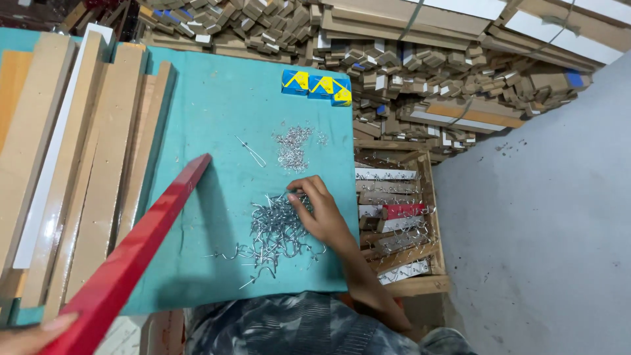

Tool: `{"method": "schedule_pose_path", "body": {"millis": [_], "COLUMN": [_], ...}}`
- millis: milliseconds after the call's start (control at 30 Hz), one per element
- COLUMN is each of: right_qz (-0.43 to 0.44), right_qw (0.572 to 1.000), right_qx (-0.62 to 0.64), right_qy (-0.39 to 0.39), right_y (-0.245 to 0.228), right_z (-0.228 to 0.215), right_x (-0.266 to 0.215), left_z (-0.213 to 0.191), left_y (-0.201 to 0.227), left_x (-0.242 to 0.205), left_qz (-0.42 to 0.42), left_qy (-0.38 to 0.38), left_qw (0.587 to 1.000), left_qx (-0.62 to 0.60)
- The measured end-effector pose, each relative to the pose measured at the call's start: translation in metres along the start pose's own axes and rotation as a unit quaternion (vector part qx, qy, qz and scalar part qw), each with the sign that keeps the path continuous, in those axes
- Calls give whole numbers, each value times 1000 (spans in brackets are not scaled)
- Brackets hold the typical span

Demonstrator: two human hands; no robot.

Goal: Assembling metal hooks onto base strips and placing the finished items into a box.

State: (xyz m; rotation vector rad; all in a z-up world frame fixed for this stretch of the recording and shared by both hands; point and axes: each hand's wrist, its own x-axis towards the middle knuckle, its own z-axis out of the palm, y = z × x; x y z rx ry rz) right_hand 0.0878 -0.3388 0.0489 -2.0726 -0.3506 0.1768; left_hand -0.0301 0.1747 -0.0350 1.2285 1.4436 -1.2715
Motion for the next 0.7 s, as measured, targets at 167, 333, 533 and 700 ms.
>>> {"method": "schedule_pose_path", "body": {"millis": [167,333,533,700], "right_qz": [-35,-171,-212,-183], "right_qw": [986,957,963,975], "right_qx": [-158,-217,-165,-122], "right_qy": [-31,-91,-11,-23], "right_y": [0,14,20,12], "right_z": [-4,9,12,1], "right_x": [1,-5,-4,-4], "left_z": [-9,95,141,168], "left_y": [39,162,233,299], "left_x": [11,-269,-311,-275], "left_qz": [304,566,812,810], "left_qy": [114,219,211,212], "left_qw": [946,795,544,539], "left_qx": [-18,-25,0,94]}}
